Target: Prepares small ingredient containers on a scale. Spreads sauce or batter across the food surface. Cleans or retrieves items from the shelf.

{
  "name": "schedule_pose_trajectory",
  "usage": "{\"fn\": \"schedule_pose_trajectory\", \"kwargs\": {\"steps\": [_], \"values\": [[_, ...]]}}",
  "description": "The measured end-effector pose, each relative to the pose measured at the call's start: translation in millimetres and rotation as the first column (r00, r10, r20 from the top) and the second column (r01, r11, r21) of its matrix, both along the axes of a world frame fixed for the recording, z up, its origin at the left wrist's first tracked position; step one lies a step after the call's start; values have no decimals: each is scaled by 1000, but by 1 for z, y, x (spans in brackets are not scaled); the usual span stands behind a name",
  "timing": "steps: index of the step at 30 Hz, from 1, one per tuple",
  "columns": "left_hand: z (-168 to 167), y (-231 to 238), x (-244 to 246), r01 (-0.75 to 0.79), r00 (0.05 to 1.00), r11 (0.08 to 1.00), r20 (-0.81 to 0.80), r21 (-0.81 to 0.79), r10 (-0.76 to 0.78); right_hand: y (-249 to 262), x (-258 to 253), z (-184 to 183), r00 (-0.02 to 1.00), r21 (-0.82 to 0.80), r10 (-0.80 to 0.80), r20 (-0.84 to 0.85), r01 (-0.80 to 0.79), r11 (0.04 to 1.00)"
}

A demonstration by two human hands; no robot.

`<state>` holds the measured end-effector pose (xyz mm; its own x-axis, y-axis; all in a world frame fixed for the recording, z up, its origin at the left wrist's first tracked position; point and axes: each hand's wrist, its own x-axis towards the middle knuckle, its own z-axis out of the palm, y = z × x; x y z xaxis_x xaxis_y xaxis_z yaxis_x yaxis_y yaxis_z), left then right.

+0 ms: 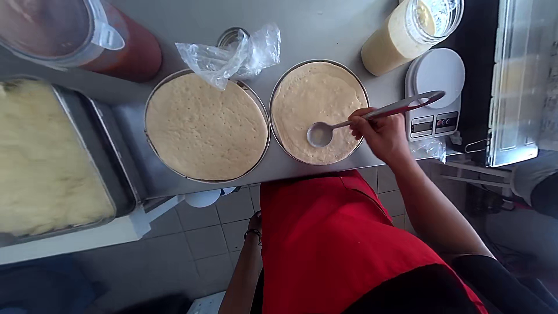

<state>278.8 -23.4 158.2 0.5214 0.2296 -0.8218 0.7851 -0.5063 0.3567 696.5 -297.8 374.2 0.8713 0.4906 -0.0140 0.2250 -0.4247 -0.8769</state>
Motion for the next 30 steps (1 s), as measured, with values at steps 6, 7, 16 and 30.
{"fn": "schedule_pose_trajectory", "kwargs": {"steps": [6, 7, 16, 30], "values": [[81, -9, 91, -395, 868, 919, -322, 16, 378, -19, 0, 9, 990, -67, -135, 50, 138, 988], [81, -9, 91, -401, 867, 916, -312, 24, 388, -22, -3, 13, 989, -112, -135, 60, 141, 984], [64, -10, 64, -469, 840, 883, -305, 5, 448, 0, -3, 12, 994, -96, -89, 70, 95, 991], [74, -20, 52, -625, 740, 780, -340, -28, 580, 70, 24, 0, 995, 7, 7, 100, -8, 1000]]}}
